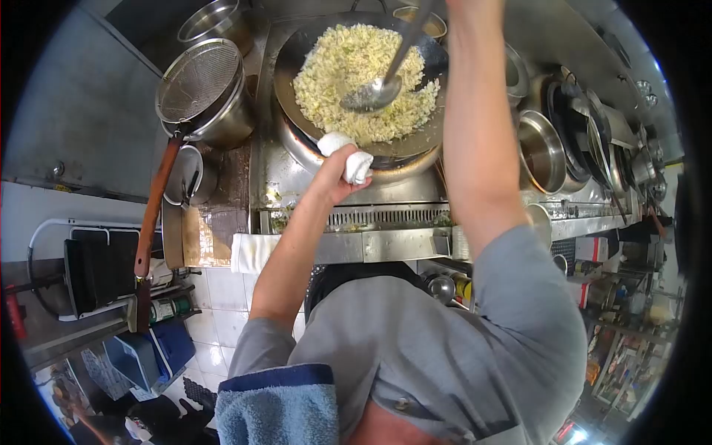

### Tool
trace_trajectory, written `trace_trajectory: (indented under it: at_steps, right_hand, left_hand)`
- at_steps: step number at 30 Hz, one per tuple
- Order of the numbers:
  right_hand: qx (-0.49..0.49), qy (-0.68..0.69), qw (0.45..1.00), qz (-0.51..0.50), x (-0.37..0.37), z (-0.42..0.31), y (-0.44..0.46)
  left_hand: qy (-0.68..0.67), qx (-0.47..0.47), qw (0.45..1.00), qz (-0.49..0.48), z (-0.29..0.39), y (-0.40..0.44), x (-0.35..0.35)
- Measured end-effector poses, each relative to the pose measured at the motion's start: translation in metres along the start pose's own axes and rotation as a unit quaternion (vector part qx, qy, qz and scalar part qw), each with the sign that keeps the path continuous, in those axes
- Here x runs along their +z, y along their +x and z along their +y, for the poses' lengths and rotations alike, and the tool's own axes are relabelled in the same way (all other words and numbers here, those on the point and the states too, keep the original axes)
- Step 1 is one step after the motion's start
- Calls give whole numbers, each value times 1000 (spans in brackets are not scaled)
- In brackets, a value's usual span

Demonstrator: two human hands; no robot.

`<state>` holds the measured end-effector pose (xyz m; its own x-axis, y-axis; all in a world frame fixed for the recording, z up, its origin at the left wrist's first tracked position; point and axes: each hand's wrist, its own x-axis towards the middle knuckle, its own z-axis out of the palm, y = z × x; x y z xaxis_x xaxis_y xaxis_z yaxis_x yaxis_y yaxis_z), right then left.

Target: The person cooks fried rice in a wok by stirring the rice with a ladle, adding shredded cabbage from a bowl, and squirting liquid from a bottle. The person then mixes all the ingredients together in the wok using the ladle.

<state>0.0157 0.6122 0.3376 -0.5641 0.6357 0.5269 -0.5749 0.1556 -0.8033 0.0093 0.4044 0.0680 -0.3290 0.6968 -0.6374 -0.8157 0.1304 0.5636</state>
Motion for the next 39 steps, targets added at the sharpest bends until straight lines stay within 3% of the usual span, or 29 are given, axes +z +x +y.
trace_trajectory:
  at_steps: [3, 5, 9, 11, 13, 15, 17, 22, 25, 27, 29, 31, 33, 34, 37, 39]
  right_hand:
    - [-56, -111, 972, 201, 8, 64, -71]
    - [-53, 2, 992, 114, -23, 76, -33]
    - [-67, -17, 995, 71, -20, -24, -86]
    - [-165, -128, 970, 127, -20, 36, -131]
    - [-86, 10, 993, 75, -45, 91, -100]
    - [-73, 1, 991, 109, -23, 41, -73]
    - [-6, 1, 993, 115, -45, 7, -99]
    - [-164, 30, 986, 16, -45, 50, -59]
    - [-148, -3, 985, 93, -41, -24, -15]
    - [-186, 42, 978, 80, -63, -6, -12]
    - [-100, 74, 965, 233, -51, 78, -14]
    - [8, 104, 989, 107, -42, 63, 0]
    - [31, 77, 994, 72, -35, 8, -30]
    - [35, 69, 996, 49, -22, -13, -38]
    - [-24, -13, 978, 208, -13, 20, -77]
    - [-26, 35, 980, 195, -41, 29, -18]
  left_hand:
    - [-13, 11, 1000, -10, -2, -3, 3]
    - [-20, 13, 999, -26, -7, -6, -2]
    - [6, -2, 1000, -17, -5, -1, -4]
    - [1, 5, 1000, -21, -6, -2, -3]
    - [5, 3, 999, -43, -12, 10, -12]
    - [16, -11, 999, -31, -8, 7, -8]
    - [19, -12, 999, -34, -10, 9, -12]
    - [-12, -22, 999, -31, -11, 6, -11]
    - [7, -17, 999, -28, -7, 1, -7]
    - [-1, -11, 1000, -12, -6, -1, -7]
    - [-2, -18, 1000, -8, -9, 2, -6]
    - [-17, -31, 999, -18, -5, 0, -4]
    - [-1, -45, 998, -37, 2, 3, -6]
    - [-13, 17, 997, -78, -2, 25, -11]
    - [-74, 111, 991, 17, -43, 1, 12]
    - [-150, 128, 978, 69, -83, -62, 27]
